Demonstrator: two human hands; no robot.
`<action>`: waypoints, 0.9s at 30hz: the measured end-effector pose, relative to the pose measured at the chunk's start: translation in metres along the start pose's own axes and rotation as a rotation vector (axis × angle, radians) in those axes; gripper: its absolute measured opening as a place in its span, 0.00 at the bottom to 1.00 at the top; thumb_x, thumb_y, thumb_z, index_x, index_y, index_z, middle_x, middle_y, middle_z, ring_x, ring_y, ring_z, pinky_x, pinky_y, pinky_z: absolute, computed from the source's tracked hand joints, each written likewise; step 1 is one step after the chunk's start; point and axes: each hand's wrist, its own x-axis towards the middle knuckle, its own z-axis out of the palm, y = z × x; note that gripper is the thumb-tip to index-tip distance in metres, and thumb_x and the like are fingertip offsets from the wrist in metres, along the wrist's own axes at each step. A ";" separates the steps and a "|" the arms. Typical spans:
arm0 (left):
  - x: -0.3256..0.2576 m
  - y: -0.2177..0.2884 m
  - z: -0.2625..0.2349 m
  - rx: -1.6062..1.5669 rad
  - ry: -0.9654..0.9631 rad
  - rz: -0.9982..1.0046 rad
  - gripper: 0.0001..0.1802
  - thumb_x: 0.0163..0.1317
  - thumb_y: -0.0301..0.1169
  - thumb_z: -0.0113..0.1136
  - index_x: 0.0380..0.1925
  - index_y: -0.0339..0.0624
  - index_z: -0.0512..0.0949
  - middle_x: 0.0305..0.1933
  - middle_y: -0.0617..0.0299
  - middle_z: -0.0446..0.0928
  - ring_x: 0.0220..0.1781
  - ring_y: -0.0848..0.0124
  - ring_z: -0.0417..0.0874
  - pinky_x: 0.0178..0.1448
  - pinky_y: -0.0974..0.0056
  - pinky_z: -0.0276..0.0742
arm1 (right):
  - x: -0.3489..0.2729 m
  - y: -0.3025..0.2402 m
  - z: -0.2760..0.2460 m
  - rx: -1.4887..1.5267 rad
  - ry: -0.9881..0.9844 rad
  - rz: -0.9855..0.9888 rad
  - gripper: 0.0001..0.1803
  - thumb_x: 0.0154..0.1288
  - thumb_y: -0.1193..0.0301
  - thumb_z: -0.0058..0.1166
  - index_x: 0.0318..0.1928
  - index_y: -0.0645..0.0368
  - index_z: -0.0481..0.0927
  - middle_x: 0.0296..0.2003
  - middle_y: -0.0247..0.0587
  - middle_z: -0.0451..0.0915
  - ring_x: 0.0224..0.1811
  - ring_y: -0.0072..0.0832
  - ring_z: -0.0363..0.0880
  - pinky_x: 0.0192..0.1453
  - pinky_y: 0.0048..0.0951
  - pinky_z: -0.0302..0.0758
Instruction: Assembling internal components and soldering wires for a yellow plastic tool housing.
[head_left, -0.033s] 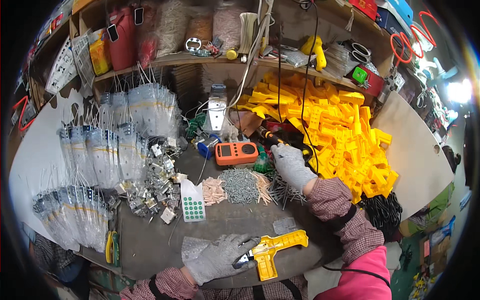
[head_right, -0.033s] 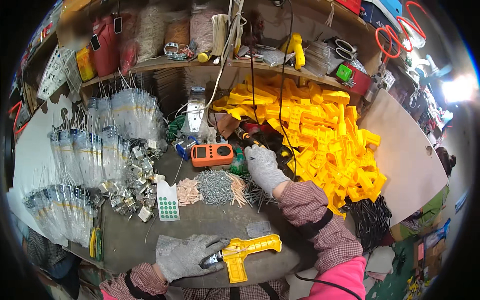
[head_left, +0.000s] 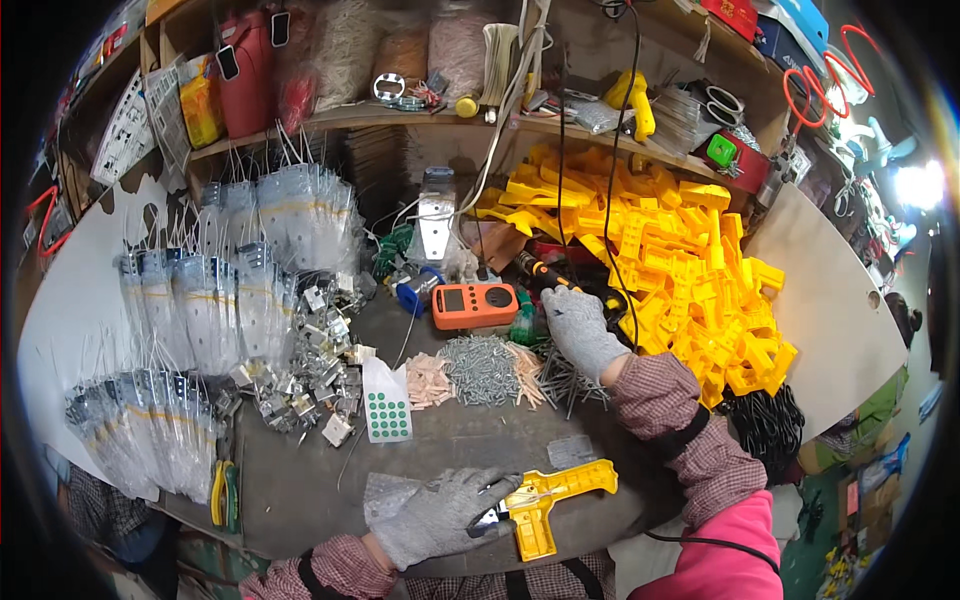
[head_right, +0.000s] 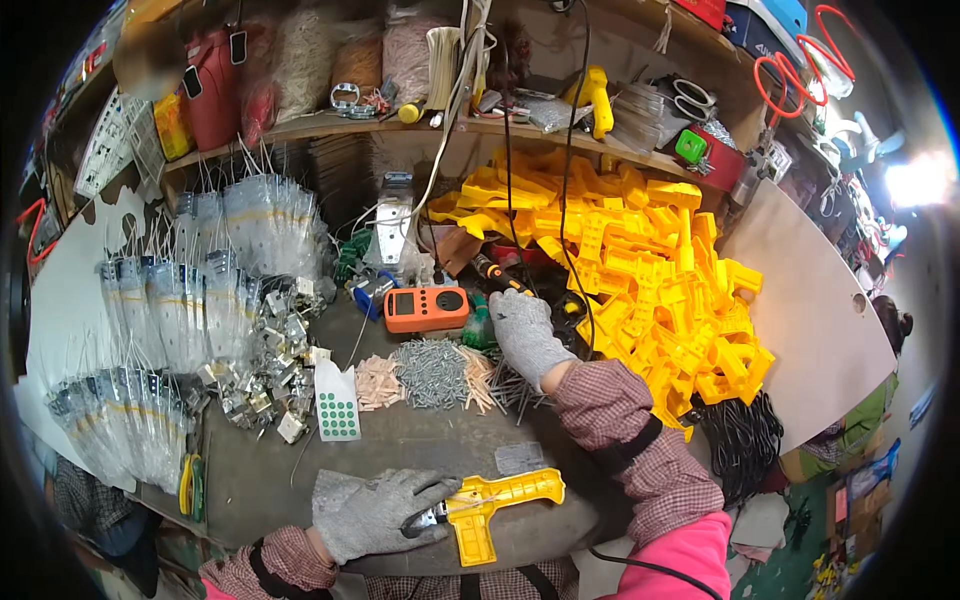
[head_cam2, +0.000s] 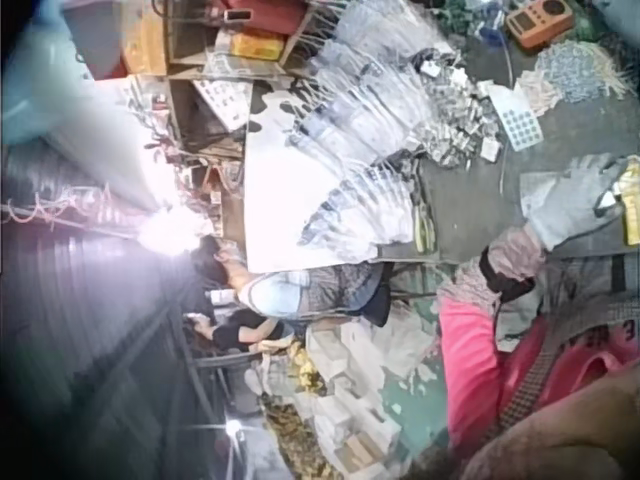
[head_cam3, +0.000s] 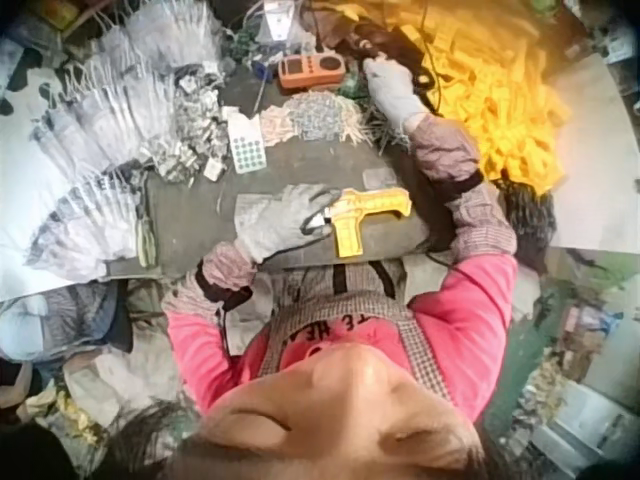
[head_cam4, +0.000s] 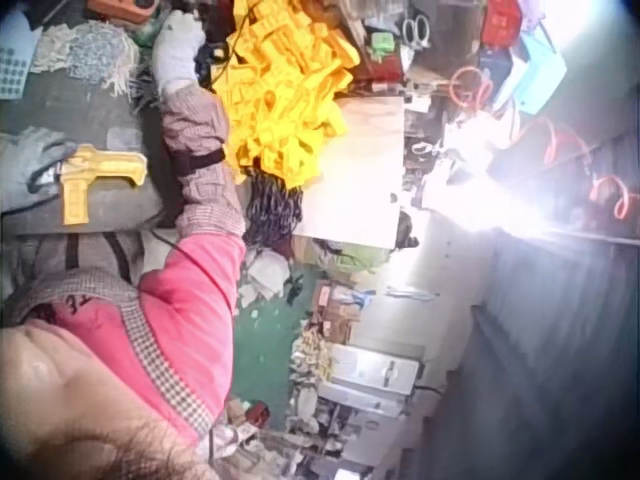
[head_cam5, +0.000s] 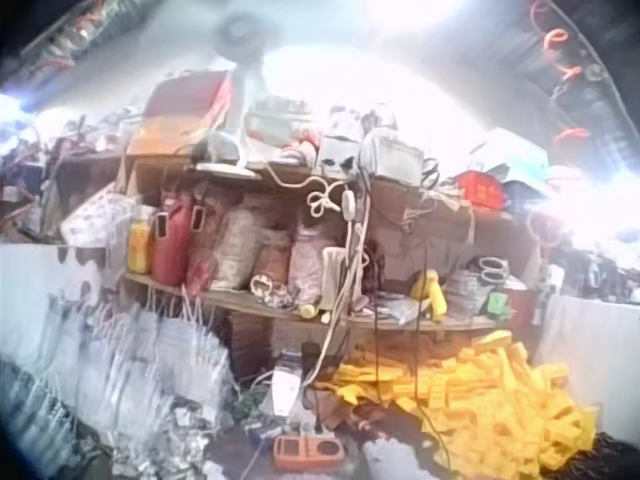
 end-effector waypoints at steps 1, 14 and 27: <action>0.000 -0.001 0.001 -0.007 0.001 -0.003 0.35 0.68 0.52 0.58 0.67 0.40 0.69 0.65 0.46 0.72 0.64 0.51 0.75 0.67 0.49 0.72 | 0.005 -0.003 0.002 -0.020 0.006 -0.018 0.05 0.64 0.73 0.52 0.39 0.58 0.79 0.32 0.45 0.84 0.34 0.43 0.87 0.33 0.45 0.80; -0.003 0.002 0.000 -0.021 0.020 -0.001 0.36 0.69 0.53 0.56 0.68 0.40 0.68 0.64 0.45 0.72 0.64 0.50 0.75 0.67 0.48 0.71 | 0.023 -0.016 0.005 -0.130 -0.190 0.060 0.15 0.66 0.73 0.52 0.51 0.64 0.76 0.30 0.45 0.85 0.32 0.37 0.87 0.30 0.39 0.80; -0.002 -0.004 0.009 0.021 0.022 -0.002 0.35 0.70 0.53 0.55 0.67 0.41 0.68 0.63 0.46 0.72 0.64 0.51 0.75 0.65 0.49 0.73 | -0.052 -0.008 -0.060 0.053 -0.027 0.086 0.19 0.61 0.77 0.54 0.53 0.59 0.74 0.40 0.50 0.78 0.38 0.49 0.83 0.38 0.47 0.80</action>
